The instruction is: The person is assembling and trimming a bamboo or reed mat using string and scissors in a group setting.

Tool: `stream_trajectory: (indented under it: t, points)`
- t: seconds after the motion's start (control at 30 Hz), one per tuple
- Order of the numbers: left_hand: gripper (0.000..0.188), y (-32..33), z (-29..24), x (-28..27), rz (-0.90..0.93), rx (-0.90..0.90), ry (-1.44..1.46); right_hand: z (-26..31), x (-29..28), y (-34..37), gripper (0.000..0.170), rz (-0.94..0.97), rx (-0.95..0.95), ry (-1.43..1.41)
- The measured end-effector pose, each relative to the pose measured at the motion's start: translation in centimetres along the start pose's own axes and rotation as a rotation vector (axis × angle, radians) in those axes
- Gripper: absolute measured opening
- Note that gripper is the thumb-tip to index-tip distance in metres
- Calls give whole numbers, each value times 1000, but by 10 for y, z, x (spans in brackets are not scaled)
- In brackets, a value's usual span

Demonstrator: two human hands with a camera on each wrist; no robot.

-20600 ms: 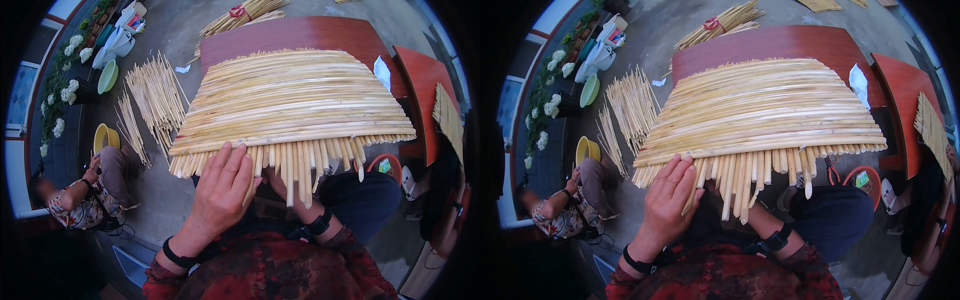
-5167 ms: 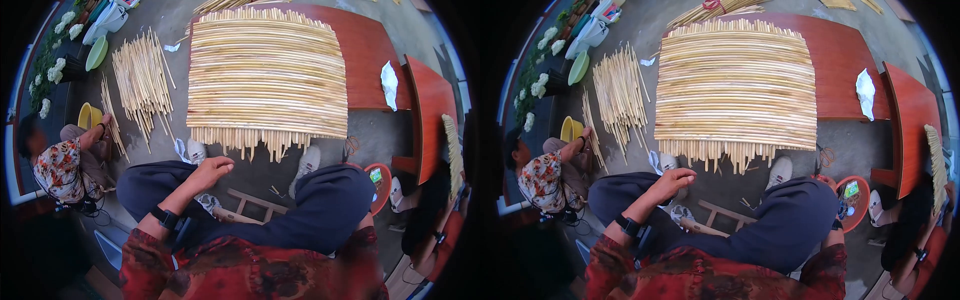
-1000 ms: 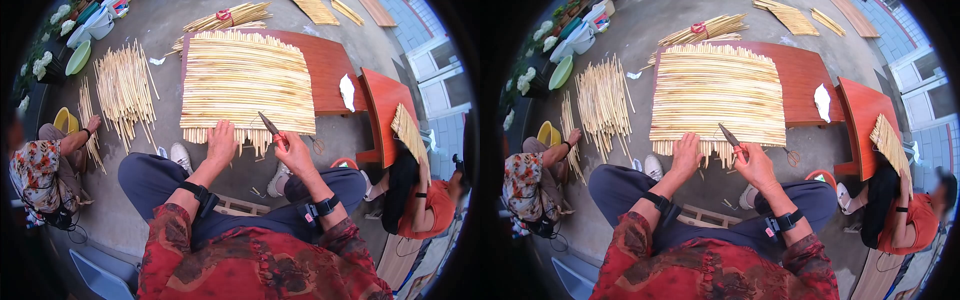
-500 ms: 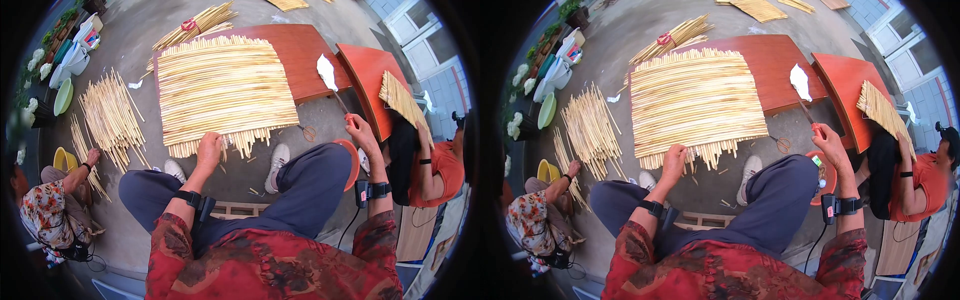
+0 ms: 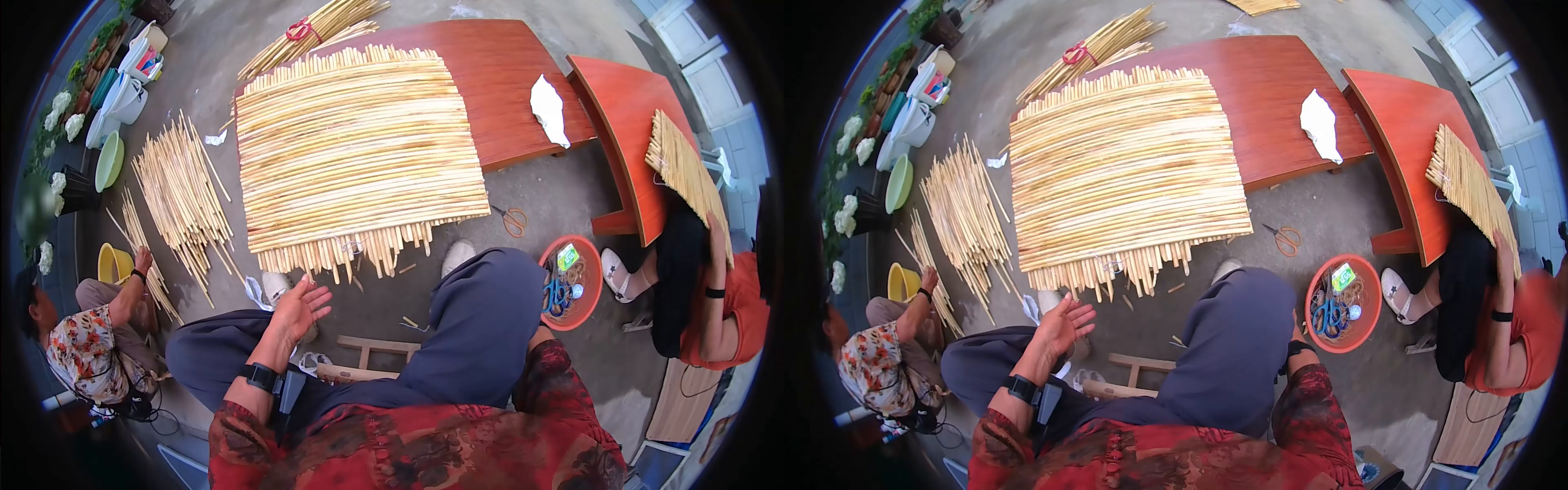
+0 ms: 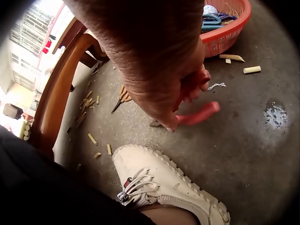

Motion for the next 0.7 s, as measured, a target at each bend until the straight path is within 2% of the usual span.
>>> stream_trajectory:
  t: [0.13, 0.2, 0.23, 0.37, 0.4, 0.43, 0.47, 0.53, 0.6, 0.67, 0.7]
  points:
    - [44, -14, 5, 0, 8, 149, 191, 0, -4, 6, 38, 7, 2, -32]
    - [32, -14, 4, 8, -29, 235, 295, 14, -12, 5, 37, 5, -30, -55]
    - [32, -15, 5, 8, -23, 232, 301, 27, -18, 1, 37, -2, -66, -81]
    - [25, -23, 11, -4, -32, 287, 410, 133, -87, -9, 36, -21, -305, -236]
    - [23, -23, 13, -4, -21, 302, 425, 171, -118, 5, 33, -104, -260, 227]
    - [22, -22, 12, -5, -13, 323, 441, 154, -147, -8, 34, -137, -373, -35]
    - [21, -22, 12, -3, 23, 323, 467, 197, -176, 30, 31, -229, -470, -20]
    - [20, -20, 11, 2, 64, 337, 434, 273, -202, 103, 23, -249, -666, -274]
    - [19, -16, 10, 9, 81, 355, 416, 332, -188, 154, 21, -241, -757, -337]
    - [18, -12, 9, 17, 135, 377, 379, 386, -139, 184, 20, 6, -883, -148]
    - [18, -9, 9, 20, 145, 387, 386, 403, -104, 186, 20, 50, -993, 90]
Point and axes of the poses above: each hand's wrist, its own y-axis away from the middle knuckle, its own x-axis out of the palm, z = x × y, the point moved 6 cm from there along -y, towards the middle knuckle, and after that the axes turned 15 degrees about z, right-handed, at the moved point
